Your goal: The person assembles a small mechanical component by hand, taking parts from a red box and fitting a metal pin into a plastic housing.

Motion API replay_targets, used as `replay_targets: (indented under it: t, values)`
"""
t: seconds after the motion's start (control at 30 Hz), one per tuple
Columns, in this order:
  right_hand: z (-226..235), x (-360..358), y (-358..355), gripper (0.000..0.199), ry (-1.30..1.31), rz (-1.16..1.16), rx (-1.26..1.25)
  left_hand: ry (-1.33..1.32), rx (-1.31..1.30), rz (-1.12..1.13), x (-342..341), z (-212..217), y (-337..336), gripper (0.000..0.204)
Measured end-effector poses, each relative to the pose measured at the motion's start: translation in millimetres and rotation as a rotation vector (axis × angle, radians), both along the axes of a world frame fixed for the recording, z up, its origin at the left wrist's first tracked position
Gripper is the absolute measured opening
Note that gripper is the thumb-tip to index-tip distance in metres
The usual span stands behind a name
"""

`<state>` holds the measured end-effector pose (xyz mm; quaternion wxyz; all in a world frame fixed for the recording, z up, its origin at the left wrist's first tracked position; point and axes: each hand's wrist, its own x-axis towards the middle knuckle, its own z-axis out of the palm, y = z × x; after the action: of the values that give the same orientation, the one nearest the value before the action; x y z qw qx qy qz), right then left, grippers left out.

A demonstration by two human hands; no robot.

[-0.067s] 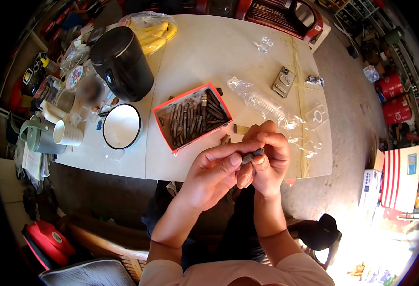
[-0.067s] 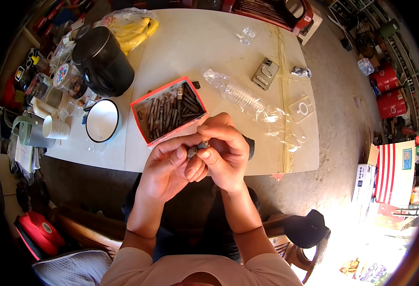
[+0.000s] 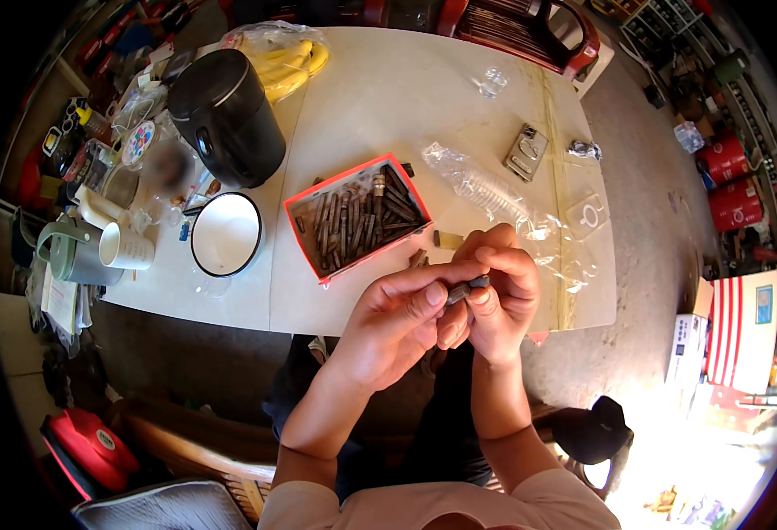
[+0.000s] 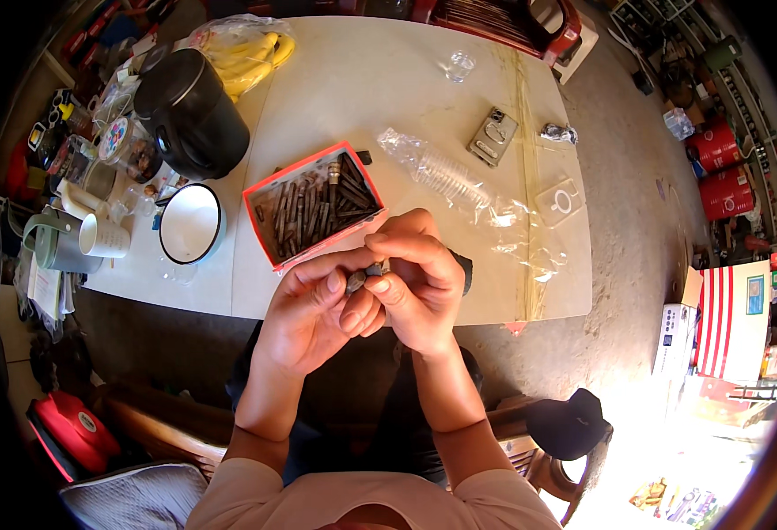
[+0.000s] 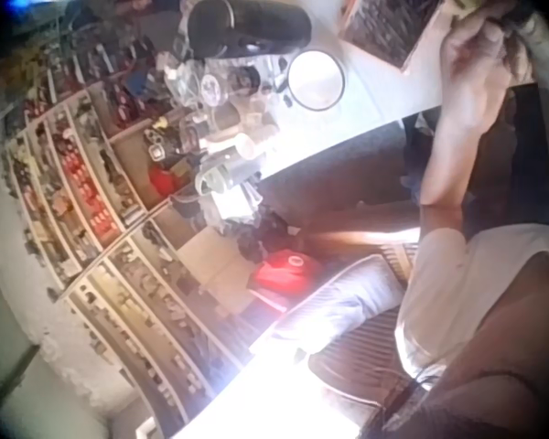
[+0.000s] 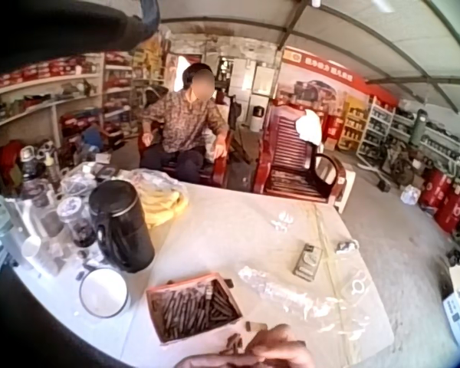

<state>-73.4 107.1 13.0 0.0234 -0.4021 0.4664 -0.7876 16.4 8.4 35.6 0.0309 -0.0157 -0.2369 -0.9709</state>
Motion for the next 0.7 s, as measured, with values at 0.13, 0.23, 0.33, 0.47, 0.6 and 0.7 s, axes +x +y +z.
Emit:
replay_targets:
  t: [0.13,0.23,0.33,0.47,0.6,0.7]
  values:
    - [7,2,2,0.024,0.182,-0.244,0.08,0.002,0.068,-0.105,0,-2,-6,0.039]
    - [13,2,4,0.023,0.281,-0.321,0.197,-0.009,0.066,-0.078,-1,-1,-7,0.037]
    - [10,0,5,0.018,0.263,-0.322,0.188,0.018,0.064,-0.055,-2,-2,-7,0.037]
    - [13,-4,-2,0.021,0.283,-0.314,0.04,0.051,0.029,-0.091,-3,4,-10,0.039]
    - [9,-3,5,0.029,-0.032,-0.102,-0.197,0.159,-0.093,0.111,-5,-9,-12,0.033]
    - [20,3,14,0.026,-0.23,0.072,-0.101,0.189,-0.149,0.126,-6,-12,-14,0.03]
